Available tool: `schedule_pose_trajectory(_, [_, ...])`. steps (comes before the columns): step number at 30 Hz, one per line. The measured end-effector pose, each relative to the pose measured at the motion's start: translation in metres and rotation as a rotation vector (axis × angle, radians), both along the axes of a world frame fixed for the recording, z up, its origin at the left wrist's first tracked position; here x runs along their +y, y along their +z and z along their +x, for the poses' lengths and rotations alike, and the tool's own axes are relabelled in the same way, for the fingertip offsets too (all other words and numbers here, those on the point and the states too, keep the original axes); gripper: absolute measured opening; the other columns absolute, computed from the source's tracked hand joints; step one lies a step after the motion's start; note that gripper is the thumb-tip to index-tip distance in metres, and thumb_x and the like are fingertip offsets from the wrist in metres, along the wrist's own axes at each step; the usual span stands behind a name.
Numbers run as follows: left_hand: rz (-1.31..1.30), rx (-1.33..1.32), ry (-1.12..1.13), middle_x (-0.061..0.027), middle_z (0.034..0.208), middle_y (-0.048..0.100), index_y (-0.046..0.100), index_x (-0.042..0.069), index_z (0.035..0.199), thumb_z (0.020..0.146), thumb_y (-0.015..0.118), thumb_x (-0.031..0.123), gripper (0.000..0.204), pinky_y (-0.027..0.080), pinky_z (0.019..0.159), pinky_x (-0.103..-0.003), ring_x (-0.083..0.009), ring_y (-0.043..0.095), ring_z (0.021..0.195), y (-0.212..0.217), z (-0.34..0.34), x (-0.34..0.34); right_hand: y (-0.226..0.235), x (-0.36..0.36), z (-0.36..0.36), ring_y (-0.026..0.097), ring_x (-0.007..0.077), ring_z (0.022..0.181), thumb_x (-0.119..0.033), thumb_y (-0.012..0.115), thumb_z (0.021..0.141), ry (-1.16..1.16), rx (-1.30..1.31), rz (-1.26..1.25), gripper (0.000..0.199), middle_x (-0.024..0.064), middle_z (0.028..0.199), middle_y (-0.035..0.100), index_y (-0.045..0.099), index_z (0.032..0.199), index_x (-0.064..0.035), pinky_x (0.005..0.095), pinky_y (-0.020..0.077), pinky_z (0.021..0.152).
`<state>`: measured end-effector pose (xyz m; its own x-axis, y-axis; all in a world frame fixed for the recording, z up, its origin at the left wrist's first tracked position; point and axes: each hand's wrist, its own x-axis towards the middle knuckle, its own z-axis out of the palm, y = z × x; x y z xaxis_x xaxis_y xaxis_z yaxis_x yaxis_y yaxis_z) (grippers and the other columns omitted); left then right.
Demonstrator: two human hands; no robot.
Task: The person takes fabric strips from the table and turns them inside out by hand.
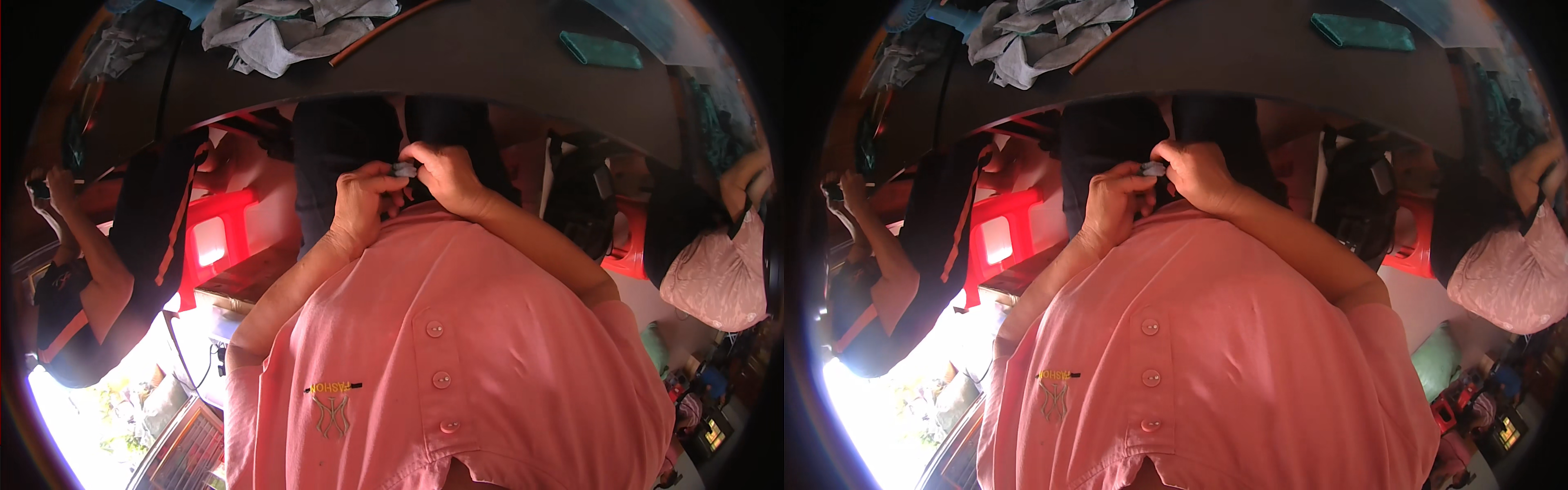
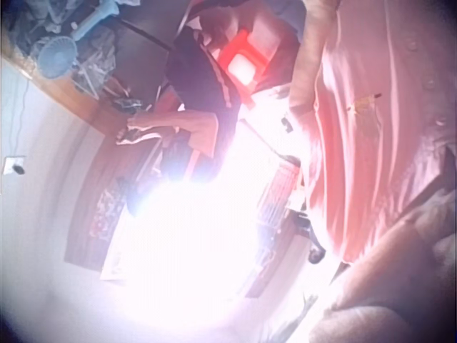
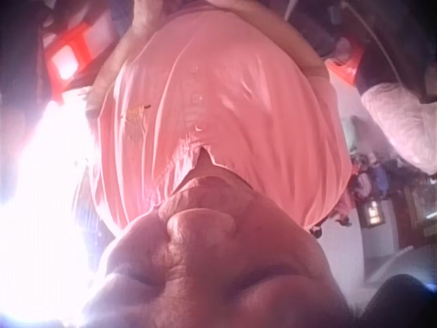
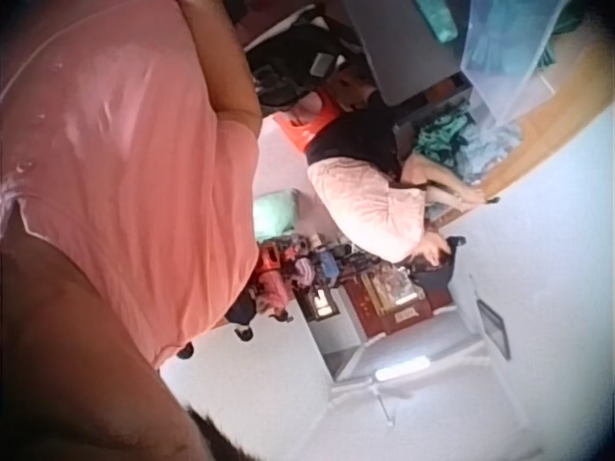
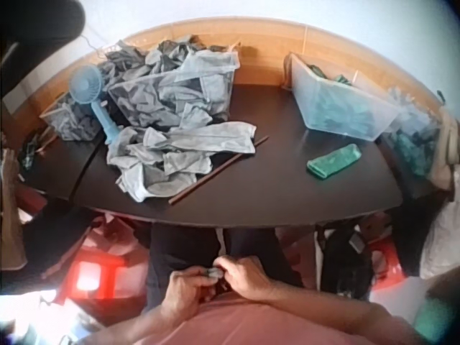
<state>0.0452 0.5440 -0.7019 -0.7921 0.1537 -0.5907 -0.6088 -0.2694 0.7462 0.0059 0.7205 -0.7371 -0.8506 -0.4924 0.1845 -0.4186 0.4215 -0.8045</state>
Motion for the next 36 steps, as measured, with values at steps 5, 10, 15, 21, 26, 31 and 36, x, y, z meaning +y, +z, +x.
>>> schedule_pose_trajectory(5, [0.020,0.015,0.140,-0.0106,0.081,0.065,0.065,-0.005,0.099,0.087,0.065,0.008,0.018,0.045,0.057,-0.025,-0.0158,0.060,0.064,-0.001,-0.006,0.010,0.008,0.003,0.005,0.062,0.0200,0.066,0.008,0.047,0.077,-0.012,-0.279,-0.193,0.027,0.0149,0.078,0.063,0.060,0.099,0.0006,0.0313,0.0488,0.062])
schedule_pose_trajectory(10, [0.148,-0.012,0.092,-0.0097,0.074,0.061,0.063,-0.004,0.100,0.090,0.062,0.010,0.018,0.042,0.053,-0.027,-0.0161,0.053,0.056,-0.010,-0.008,0.009,0.013,0.009,0.009,0.060,0.0178,0.064,0.005,0.048,0.078,-0.074,-0.312,-0.193,0.022,0.0141,0.074,0.061,0.059,0.097,0.0006,0.0314,0.0475,0.060])
schedule_pose_trajectory(15, [0.505,-0.215,-0.079,-0.0076,0.061,0.048,0.055,0.001,0.099,0.095,0.055,0.013,0.013,0.033,0.044,-0.030,-0.0157,0.039,0.044,-0.008,-0.008,0.000,0.005,0.011,0.015,0.060,0.0217,0.060,0.003,0.051,0.078,-0.110,-0.100,-0.113,0.019,0.0138,0.072,0.060,0.059,0.095,-0.0001,0.0321,0.0468,0.057])
schedule_pose_trajectory(21, [0.389,-0.238,-0.069,-0.0075,0.060,0.047,0.056,-0.001,0.104,0.094,0.057,0.012,0.017,0.031,0.043,-0.028,-0.0160,0.039,0.044,-0.005,-0.008,0.005,0.006,0.014,0.016,0.060,0.0236,0.059,0.007,0.052,0.076,-0.099,0.103,-0.091,0.021,0.0134,0.072,0.061,0.059,0.093,-0.0013,0.0317,0.0466,0.054])
schedule_pose_trajectory(26, [0.356,-0.227,-0.132,-0.0068,0.059,0.047,0.055,-0.001,0.102,0.093,0.057,0.012,0.016,0.031,0.043,-0.027,-0.0150,0.039,0.044,-0.006,-0.009,-0.004,0.003,0.013,0.017,0.058,0.0152,0.059,0.008,0.051,0.075,-0.073,0.064,-0.145,0.021,0.0094,0.071,0.061,0.059,0.092,-0.0016,0.0274,0.0472,0.056])
schedule_pose_trajectory(31, [0.385,-0.280,-0.062,-0.0045,0.058,0.043,0.055,0.001,0.098,0.093,0.056,0.011,0.012,0.030,0.042,-0.028,-0.0144,0.037,0.045,-0.012,-0.005,-0.007,0.007,0.007,0.020,0.055,0.0068,0.061,0.008,0.050,0.075,-0.137,-0.183,-0.250,0.022,0.0039,0.069,0.060,0.057,0.093,-0.0018,0.0237,0.0456,0.057])
schedule_pose_trajectory(36, [0.423,-0.258,-0.127,-0.0011,0.059,0.040,0.056,0.001,0.095,0.094,0.057,0.011,0.010,0.029,0.042,-0.026,-0.0115,0.034,0.047,-0.016,-0.002,-0.013,0.010,0.007,0.019,0.055,0.0095,0.059,0.008,0.050,0.074,-0.116,-0.278,-0.266,0.020,0.0059,0.069,0.059,0.056,0.091,-0.0015,0.0261,0.0455,0.055])
